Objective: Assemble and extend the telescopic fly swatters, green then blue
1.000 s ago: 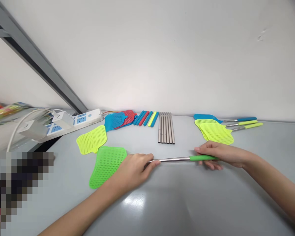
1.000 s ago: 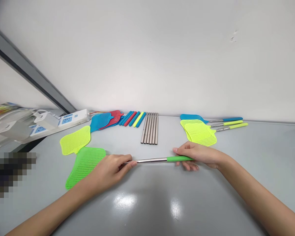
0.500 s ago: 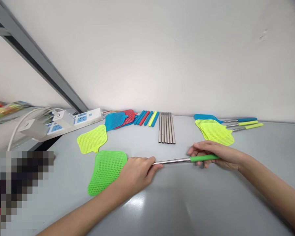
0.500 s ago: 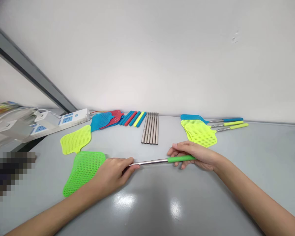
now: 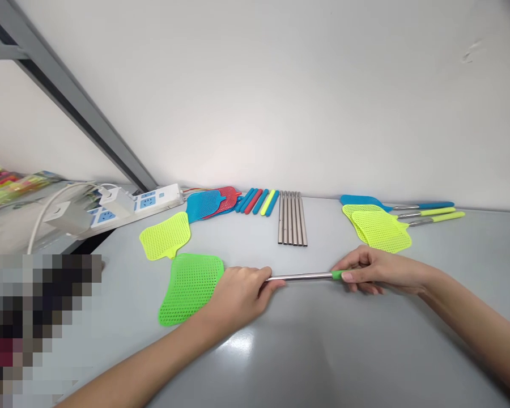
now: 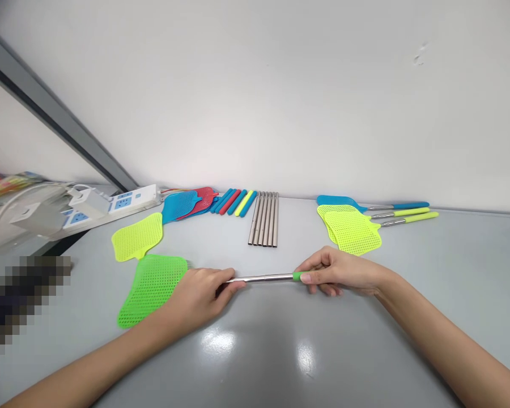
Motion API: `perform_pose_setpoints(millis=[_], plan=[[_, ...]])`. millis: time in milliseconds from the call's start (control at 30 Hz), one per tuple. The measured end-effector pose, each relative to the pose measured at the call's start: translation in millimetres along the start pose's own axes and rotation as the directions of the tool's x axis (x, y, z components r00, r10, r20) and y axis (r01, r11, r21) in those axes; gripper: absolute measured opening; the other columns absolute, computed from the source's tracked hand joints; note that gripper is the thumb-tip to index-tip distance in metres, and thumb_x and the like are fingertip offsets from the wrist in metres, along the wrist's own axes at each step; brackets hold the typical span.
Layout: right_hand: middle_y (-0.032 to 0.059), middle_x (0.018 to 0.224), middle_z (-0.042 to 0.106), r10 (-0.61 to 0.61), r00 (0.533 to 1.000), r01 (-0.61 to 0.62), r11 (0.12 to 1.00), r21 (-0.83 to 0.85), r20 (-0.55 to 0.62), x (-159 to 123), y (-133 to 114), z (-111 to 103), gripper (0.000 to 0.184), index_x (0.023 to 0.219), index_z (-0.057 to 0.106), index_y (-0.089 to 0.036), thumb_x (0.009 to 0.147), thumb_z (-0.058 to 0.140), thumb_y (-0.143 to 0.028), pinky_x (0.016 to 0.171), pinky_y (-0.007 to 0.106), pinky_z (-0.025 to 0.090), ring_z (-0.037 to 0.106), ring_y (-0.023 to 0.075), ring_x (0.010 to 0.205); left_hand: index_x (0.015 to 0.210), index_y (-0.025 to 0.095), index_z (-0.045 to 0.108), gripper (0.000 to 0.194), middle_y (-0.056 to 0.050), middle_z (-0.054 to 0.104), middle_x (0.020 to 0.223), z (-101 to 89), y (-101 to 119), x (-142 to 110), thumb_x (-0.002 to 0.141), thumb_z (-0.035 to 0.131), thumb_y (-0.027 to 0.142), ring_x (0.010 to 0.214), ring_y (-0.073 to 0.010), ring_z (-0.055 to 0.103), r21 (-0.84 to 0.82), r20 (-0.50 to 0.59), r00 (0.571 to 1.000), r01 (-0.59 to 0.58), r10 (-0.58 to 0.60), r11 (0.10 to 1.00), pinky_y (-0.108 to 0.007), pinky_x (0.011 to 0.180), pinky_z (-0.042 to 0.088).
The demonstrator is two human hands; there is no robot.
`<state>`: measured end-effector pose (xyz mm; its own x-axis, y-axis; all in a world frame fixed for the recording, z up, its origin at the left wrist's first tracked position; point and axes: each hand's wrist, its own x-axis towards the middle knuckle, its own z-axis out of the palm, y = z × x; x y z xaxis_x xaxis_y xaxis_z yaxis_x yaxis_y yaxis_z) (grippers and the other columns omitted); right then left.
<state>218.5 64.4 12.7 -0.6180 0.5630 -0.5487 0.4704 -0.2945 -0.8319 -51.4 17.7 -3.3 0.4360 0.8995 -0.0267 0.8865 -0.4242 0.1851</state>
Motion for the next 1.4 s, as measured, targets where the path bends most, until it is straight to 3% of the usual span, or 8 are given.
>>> perform_pose_setpoints(millis=[200,400,600,1100,1400], plan=[[0.0004,0.06,0.049,-0.005,1.0,0.005,1.0,-0.003,-0.017,1,1,2,0.03,0.072,0.063,-0.011,0.074,0.055,-0.04,0.036,0.02,0.015,0.029,0.0025,0.04,0.062,0.017,0.049,0.048,-0.002,0.055,0.055,0.2,-1,2,0.086,0.023,0.05,0.049,-0.0135,0.049,-0.03,-0.02,0.999,0.03,-0.031,0.999,-0.023,0.046,0.012],[-0.0005,0.058,0.048,0.009,0.999,-0.011,1.0,-0.028,-0.037,1,3,3,0.028,0.07,0.061,-0.013,0.073,0.057,-0.04,0.037,0.02,0.017,0.027,0.0027,0.04,0.06,0.017,0.049,0.049,-0.002,0.052,0.052,-1.6,-2,4,0.085,0.025,0.05,0.049,-0.0136,0.047,-0.067,-0.03,0.999,0.034,-0.036,0.997,-0.023,0.047,0.013],[-0.0045,0.039,0.033,0.041,0.998,-0.049,0.987,-0.151,-0.054,-3,-5,6,0.037,0.069,0.063,-0.014,0.073,0.051,-0.049,0.038,0.02,0.021,0.028,0.006,0.039,0.059,0.017,0.049,0.05,-0.001,0.05,0.05,-4.7,-4,4,0.085,0.024,0.052,0.048,-0.013,0.044,-0.092,-0.011,0.999,0.035,-0.036,0.995,-0.022,0.047,0.014],[-0.0026,0.051,0.036,-0.04,0.999,0.045,0.964,-0.264,0.023,-2,-2,7,0.037,0.058,0.054,-0.015,0.076,0.048,-0.047,0.043,0.022,0.02,0.03,0.0073,0.047,0.059,0.017,0.046,0.045,0.0,0.051,0.054,-10.2,-4,4,0.086,0.027,0.047,0.049,-0.0116,0.043,-0.052,-0.017,1.0,-0.008,0.007,0.999,-0.025,0.046,0.014],[-0.0025,0.049,0.036,-0.062,0.997,0.072,0.955,-0.286,0.045,0,-2,7,0.039,0.061,0.056,-0.015,0.074,0.048,-0.051,0.04,0.021,0.023,0.033,0.0073,0.044,0.067,0.017,0.047,0.039,-0.001,0.053,0.063,-7.2,-7,8,0.088,0.027,0.042,0.059,-0.013,0.046,-0.027,-0.08,0.995,-0.056,0.054,0.998,-0.025,0.056,0.028]])
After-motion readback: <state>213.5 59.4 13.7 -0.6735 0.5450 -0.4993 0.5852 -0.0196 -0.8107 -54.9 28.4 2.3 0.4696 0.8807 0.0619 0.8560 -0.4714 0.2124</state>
